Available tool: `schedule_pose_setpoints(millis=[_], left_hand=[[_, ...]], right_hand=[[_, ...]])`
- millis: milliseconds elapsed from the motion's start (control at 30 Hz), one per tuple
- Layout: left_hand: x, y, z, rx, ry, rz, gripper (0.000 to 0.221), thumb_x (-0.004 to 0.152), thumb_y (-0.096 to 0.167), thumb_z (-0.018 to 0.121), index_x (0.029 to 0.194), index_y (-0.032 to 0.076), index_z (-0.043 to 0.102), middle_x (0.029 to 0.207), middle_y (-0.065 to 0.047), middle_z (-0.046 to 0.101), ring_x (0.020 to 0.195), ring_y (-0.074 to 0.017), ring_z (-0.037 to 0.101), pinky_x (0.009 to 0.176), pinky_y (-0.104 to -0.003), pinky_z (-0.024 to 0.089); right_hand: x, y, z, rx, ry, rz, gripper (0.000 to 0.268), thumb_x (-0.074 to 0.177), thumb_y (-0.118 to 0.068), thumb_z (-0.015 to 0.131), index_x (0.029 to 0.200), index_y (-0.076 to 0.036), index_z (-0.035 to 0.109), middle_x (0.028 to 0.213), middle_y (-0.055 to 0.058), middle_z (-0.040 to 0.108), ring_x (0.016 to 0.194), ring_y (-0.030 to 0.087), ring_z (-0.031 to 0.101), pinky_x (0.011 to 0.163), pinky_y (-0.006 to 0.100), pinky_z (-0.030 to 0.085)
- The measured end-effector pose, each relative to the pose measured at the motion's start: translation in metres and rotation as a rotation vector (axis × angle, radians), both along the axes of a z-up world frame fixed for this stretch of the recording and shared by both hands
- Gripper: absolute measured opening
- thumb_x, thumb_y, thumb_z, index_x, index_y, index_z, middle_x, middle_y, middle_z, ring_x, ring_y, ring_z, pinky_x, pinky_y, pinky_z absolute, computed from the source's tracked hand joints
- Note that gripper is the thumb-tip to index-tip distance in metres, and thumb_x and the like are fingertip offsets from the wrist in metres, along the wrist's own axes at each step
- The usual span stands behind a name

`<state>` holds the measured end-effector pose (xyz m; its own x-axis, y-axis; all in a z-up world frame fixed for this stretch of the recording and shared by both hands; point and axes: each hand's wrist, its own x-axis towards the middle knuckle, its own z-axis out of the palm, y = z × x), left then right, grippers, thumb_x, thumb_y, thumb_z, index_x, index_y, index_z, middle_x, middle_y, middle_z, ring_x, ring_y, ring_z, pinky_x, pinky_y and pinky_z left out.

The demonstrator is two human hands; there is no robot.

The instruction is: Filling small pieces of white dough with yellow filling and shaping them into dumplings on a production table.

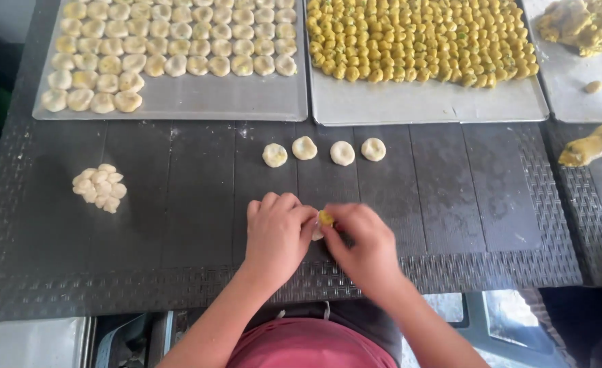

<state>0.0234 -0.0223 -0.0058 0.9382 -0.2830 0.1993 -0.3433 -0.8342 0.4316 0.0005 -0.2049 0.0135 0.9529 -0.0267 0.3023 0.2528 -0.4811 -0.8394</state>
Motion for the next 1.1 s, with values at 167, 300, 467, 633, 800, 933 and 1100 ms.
schedule_pose_setpoints(millis=[167,300,467,633,800,933,1100], left_hand=[[0.0,0.0,0.009,-0.065,0.075,-0.061,0.006,0.102,0.021,0.065,0.104,0.019,0.07,0.1,-0.004,0.062,0.097,-0.028,0.059,0.081,-0.045,0.043],[-0.006,0.007,0.013,-0.192,0.128,-0.161,0.022,0.093,0.008,0.075,0.112,0.017,0.069,0.099,-0.003,0.069,0.097,-0.0284,0.067,0.084,-0.043,0.045],[-0.014,0.021,0.011,-0.222,-0.064,-0.164,0.031,0.09,0.028,0.08,0.119,0.02,0.073,0.099,0.001,0.064,0.092,-0.0248,0.06,0.079,-0.042,0.047],[-0.025,0.014,0.036,-0.612,0.057,-0.153,0.019,0.093,0.011,0.078,0.111,0.014,0.076,0.112,-0.006,0.076,0.106,-0.0304,0.075,0.089,-0.042,0.059],[-0.029,0.013,0.063,-0.987,0.309,-0.047,0.022,0.087,0.002,0.084,0.109,0.007,0.081,0.092,-0.01,0.083,0.084,-0.0209,0.083,0.074,-0.03,0.067],[-0.028,0.007,0.062,-1.303,0.509,0.0,0.038,0.084,-0.002,0.083,0.121,0.0,0.076,0.105,-0.016,0.082,0.089,-0.0161,0.079,0.08,-0.029,0.07],[-0.019,-0.007,0.045,-1.329,0.133,0.049,0.029,0.08,0.007,0.094,0.107,0.01,0.084,0.083,-0.003,0.061,0.068,-0.0036,0.061,0.064,-0.024,0.059]], right_hand=[[-0.022,0.001,0.004,-0.657,-0.306,0.094,0.019,0.095,-0.03,0.078,0.112,-0.021,0.081,0.105,-0.002,0.075,0.095,0.023,0.064,0.074,0.035,0.049],[0.007,-0.013,-0.011,-0.411,-0.157,0.156,0.025,0.092,-0.022,0.078,0.117,-0.018,0.079,0.1,0.001,0.076,0.091,0.03,0.068,0.076,0.039,0.055],[0.005,-0.007,-0.001,-0.507,-0.111,0.224,0.02,0.092,-0.034,0.078,0.107,-0.021,0.076,0.118,-0.003,0.07,0.118,0.03,0.061,0.091,0.041,0.05],[-0.019,0.006,0.03,-0.178,-0.056,0.167,0.031,0.088,-0.016,0.083,0.119,-0.013,0.078,0.106,0.006,0.077,0.094,0.03,0.077,0.078,0.038,0.064],[-0.01,-0.001,0.046,0.021,0.039,0.131,0.03,0.082,-0.014,0.088,0.112,-0.011,0.084,0.095,0.007,0.079,0.075,0.02,0.078,0.069,0.03,0.066],[0.0,0.001,0.028,0.721,0.355,0.204,0.021,0.09,0.004,0.074,0.111,0.007,0.073,0.084,0.022,0.075,0.062,0.029,0.077,0.056,0.038,0.07],[0.005,0.022,0.019,0.992,0.447,0.11,0.011,0.091,0.006,0.071,0.102,0.009,0.073,0.074,0.02,0.069,0.046,0.029,0.07,0.038,0.04,0.065]])
